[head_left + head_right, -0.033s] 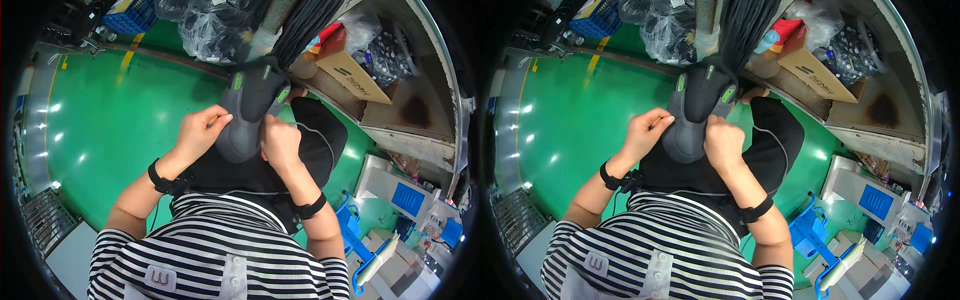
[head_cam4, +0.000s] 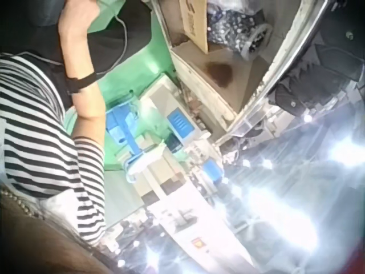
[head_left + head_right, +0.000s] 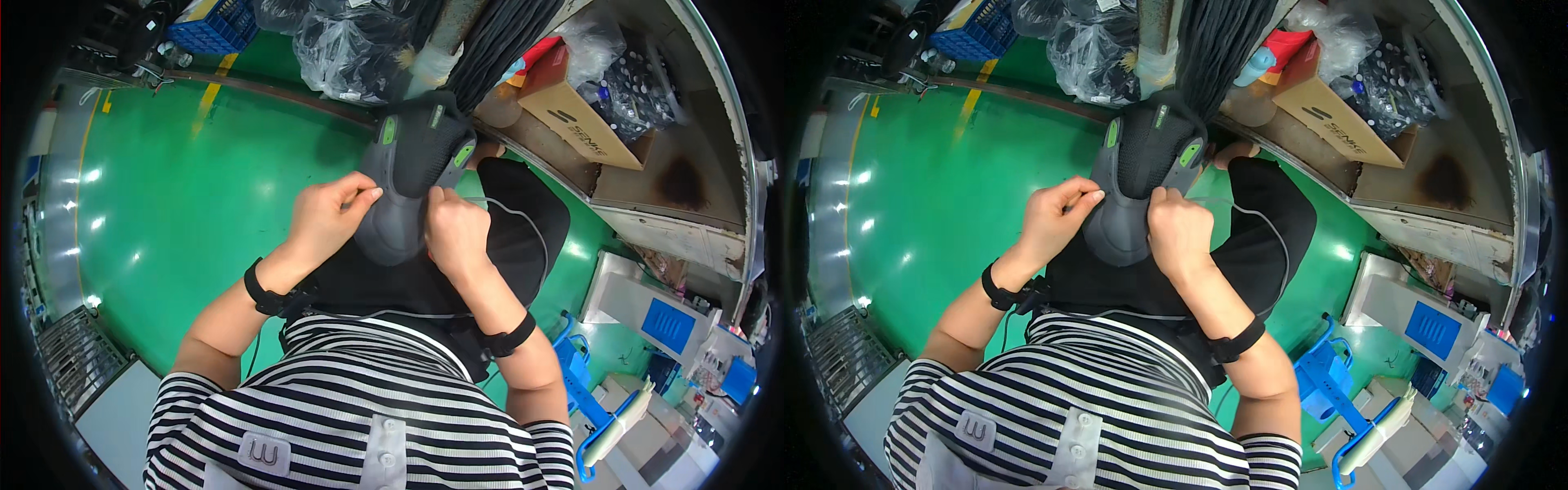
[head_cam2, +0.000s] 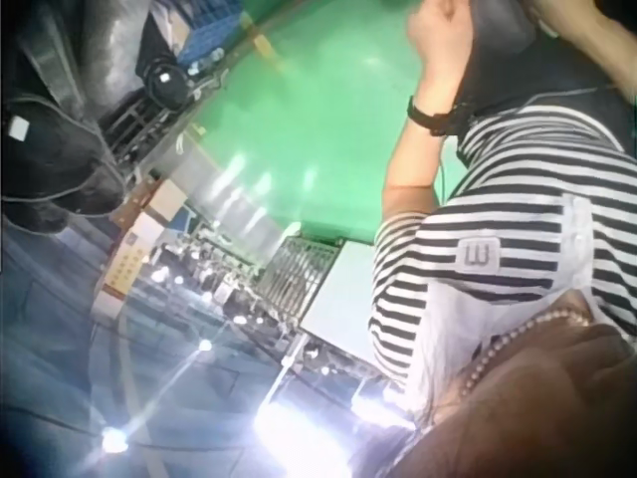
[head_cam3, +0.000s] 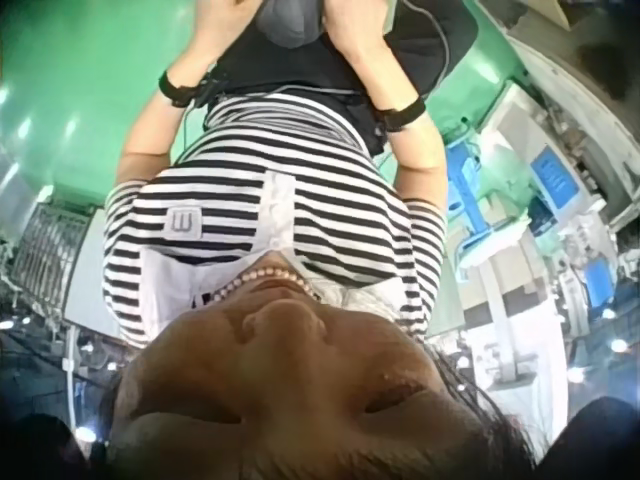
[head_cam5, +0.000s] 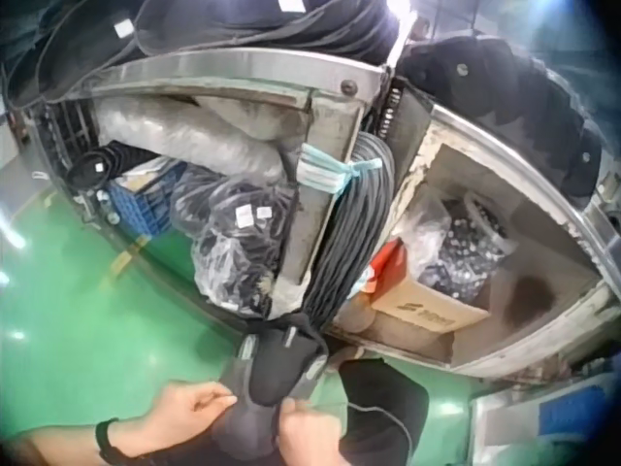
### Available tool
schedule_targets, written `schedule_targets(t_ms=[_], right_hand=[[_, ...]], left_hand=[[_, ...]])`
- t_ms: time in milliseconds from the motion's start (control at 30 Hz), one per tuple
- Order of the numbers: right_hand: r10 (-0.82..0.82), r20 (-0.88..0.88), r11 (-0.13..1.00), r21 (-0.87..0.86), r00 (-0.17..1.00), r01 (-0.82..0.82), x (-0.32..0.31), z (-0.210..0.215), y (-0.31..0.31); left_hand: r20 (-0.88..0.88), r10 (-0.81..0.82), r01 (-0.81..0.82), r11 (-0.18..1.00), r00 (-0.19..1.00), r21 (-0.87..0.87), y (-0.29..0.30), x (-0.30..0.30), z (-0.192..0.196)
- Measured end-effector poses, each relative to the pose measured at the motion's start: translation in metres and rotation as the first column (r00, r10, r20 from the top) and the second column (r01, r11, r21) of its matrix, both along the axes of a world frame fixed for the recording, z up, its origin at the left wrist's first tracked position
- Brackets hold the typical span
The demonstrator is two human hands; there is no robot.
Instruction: The recorder is threading laces through the eyelets of a shoe upper and tying them.
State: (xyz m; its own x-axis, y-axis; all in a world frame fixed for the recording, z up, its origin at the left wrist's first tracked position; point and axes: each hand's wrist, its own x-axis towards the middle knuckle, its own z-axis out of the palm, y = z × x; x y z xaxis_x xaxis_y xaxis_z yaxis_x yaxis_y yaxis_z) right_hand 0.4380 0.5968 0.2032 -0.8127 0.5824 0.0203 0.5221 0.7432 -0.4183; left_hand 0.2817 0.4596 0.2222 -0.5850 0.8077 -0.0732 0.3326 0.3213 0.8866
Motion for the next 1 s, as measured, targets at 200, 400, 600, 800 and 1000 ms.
schedule_targets(t_ms=[200, 400, 600, 800, 1000], right_hand=[[0.045, 0.063, 0.999, -0.009, 0.997, -0.045, 0.003, -0.003, 0.008], [-0.27, 0.143, 0.335, -0.913, 0.952, 0.232, 0.003, -0.025, 0.034], [0.018, -0.205, 0.996, -0.084, 0.979, -0.036, 0.014, -0.007, 0.022], [0.466, -0.183, 0.862, 0.316, 0.865, -0.398, 0.004, 0.025, 0.058], [0.567, -0.064, 0.823, 0.073, 0.821, -0.563, -0.006, 0.027, 0.071]], left_hand=[[-0.54, -0.124, 0.125, 0.992, 0.833, -0.036, 0.002, -0.002, 0.001], [-0.417, -0.201, 0.133, 0.973, 0.886, -0.187, 0.015, 0.0, -0.002], [0.062, -0.213, 0.221, 0.906, 0.975, -0.362, 0.035, -0.012, -0.003], [-0.828, -0.483, 0.564, 0.783, 0.285, -0.262, 0.048, -0.03, 0.02], [-0.594, -0.781, 0.735, 0.517, 0.196, -0.438, 0.074, -0.049, 0.028]])
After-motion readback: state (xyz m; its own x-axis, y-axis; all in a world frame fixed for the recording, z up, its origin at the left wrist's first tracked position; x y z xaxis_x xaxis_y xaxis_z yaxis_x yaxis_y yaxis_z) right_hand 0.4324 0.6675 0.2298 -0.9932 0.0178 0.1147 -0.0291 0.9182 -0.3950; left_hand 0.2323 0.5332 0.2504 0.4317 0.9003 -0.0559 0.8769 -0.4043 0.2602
